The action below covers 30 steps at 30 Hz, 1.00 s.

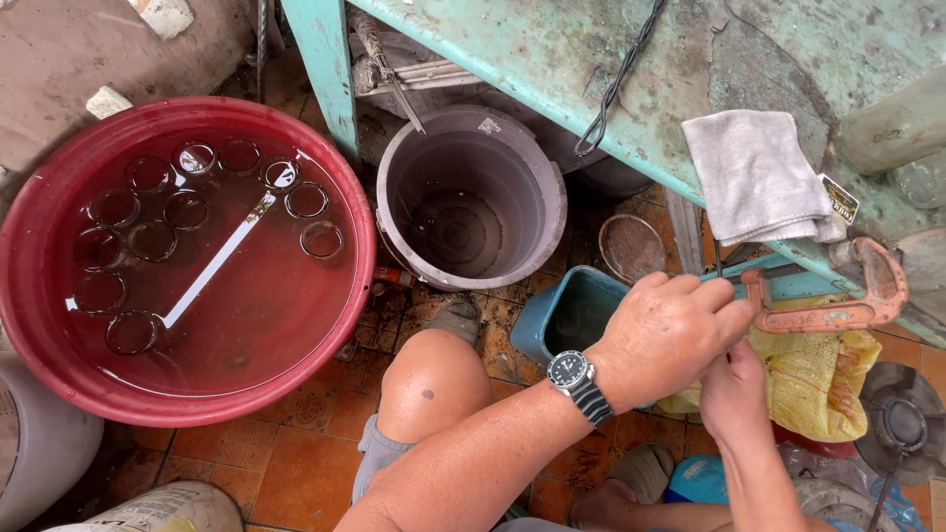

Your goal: Manually cutting glass bottles by scoring the glass, applying heat to the score line, and then using water to cause a thermal shock break.

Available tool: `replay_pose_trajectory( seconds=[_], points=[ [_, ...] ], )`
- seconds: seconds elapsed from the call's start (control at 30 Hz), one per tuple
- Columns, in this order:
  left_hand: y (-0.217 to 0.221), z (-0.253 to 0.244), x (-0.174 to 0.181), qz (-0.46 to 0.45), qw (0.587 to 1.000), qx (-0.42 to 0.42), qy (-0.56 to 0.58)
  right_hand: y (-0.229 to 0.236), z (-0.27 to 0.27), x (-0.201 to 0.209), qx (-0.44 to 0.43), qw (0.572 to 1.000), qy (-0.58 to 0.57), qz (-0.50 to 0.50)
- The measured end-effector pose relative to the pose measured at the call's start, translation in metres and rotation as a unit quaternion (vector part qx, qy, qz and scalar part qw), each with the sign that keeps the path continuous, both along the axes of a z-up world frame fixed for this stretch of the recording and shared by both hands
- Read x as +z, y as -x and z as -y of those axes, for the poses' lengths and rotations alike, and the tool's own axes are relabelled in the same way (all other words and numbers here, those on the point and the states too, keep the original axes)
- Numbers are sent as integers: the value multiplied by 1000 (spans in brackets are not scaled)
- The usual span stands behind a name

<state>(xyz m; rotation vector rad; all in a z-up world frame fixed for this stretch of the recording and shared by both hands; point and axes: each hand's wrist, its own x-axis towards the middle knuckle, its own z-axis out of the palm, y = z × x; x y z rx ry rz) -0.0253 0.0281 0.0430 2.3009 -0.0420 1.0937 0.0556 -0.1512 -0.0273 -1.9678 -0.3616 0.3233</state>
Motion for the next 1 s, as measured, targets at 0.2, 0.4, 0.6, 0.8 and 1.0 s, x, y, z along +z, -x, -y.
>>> replay_pose_trajectory(
  seconds=[0.2, 0.4, 0.6, 0.8, 1.0],
  points=[
    [15, -11, 22, 88, 996, 16, 2, 0, 33, 19, 39, 981, -184, -38],
    [33, -12, 34, 195, 978, -74, 1, 5, 2, 102, 41, 974, -219, 47],
    [23, -12, 22, 151, 979, -140, 2, -9, -76, 161, 56, 972, -160, 163],
    [5, -6, -11, -63, 986, -128, -82, -8, -169, 194, 135, 949, 31, 283],
    [-2, -6, -20, -147, 980, -65, -117, -34, -236, 168, 212, 865, 29, 454]
  ],
)
